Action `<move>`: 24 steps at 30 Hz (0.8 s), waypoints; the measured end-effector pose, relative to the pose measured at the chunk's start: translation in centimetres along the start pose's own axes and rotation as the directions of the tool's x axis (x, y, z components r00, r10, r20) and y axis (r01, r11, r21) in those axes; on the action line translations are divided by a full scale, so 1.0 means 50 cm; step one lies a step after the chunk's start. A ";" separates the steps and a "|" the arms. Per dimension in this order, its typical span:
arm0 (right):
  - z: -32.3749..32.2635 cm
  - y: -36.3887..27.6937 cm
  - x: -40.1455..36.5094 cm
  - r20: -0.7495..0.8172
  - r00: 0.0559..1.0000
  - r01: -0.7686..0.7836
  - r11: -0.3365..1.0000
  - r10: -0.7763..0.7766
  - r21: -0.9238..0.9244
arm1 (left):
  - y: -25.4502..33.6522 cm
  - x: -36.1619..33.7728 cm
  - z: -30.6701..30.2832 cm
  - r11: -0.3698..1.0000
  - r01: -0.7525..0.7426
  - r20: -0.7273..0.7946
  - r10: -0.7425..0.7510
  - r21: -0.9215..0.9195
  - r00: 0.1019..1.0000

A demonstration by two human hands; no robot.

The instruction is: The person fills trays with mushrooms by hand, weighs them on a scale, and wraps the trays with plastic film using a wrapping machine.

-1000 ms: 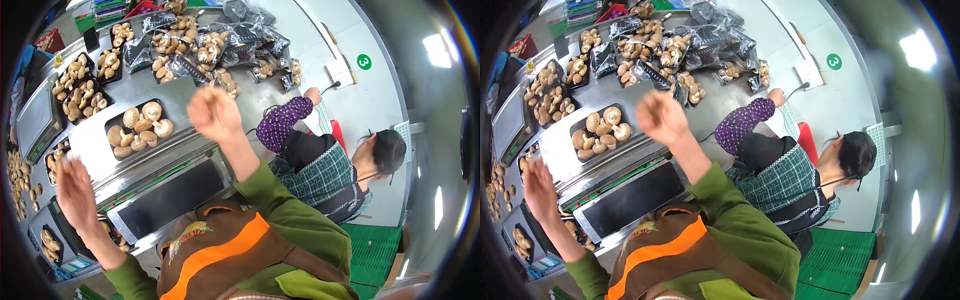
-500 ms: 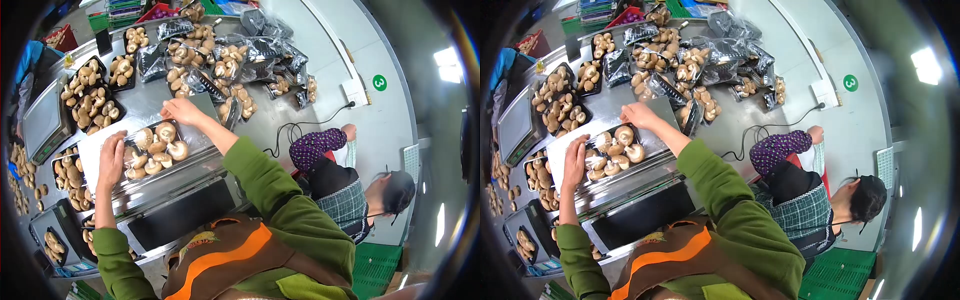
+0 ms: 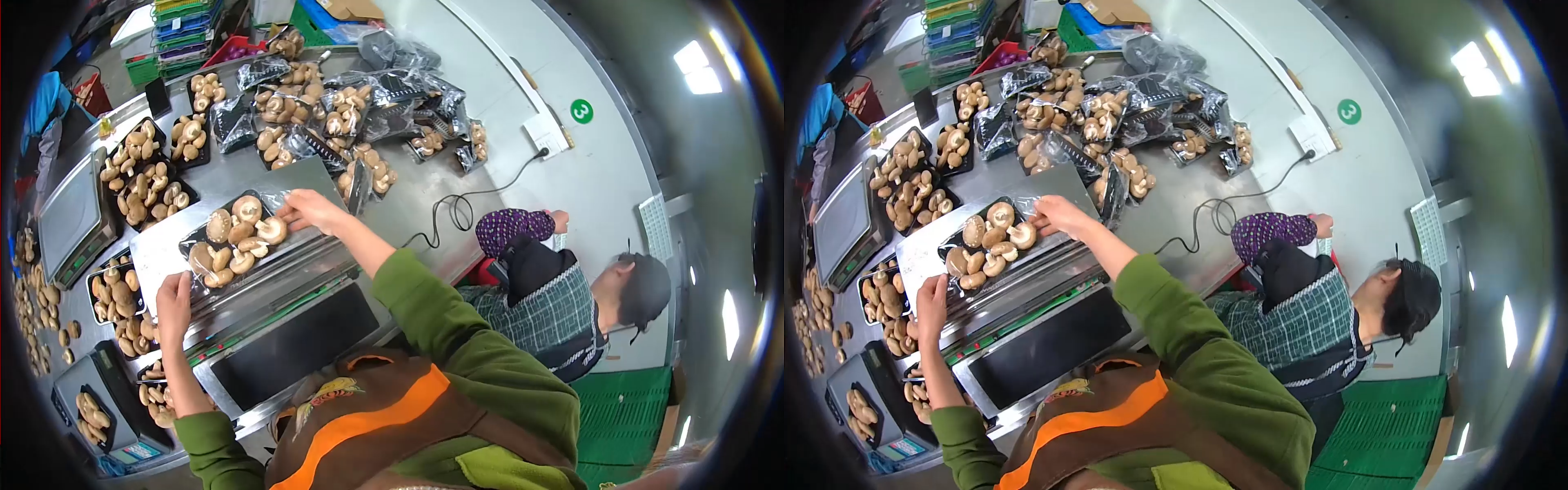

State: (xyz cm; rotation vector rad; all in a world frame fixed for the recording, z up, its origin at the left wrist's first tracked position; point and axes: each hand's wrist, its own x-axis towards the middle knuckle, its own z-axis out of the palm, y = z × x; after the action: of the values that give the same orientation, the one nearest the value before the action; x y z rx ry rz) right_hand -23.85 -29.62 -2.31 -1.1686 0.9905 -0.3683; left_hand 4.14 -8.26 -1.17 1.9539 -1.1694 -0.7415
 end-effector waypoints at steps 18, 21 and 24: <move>0.128 0.156 -0.463 -0.187 0.967 -0.074 0.893 0.173 0.445 | -0.017 -0.261 0.052 0.943 0.087 0.083 -0.064 -0.320 0.994; 0.177 0.194 -0.472 -0.572 0.811 0.105 0.992 -0.123 -0.065 | 0.000 -0.297 0.074 0.951 0.096 -0.032 -0.110 -0.295 0.993; 0.192 0.262 -0.477 -0.730 0.586 0.161 0.933 -0.353 -0.322 | -0.022 -0.312 0.117 0.949 -0.023 -0.059 0.005 -0.313 0.998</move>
State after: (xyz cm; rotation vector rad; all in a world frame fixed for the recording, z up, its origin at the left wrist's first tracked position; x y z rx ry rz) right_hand -32.29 -2.04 -2.66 -1.3897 1.6588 -1.1048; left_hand -6.37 4.44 -3.73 1.6880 -0.9639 -0.8056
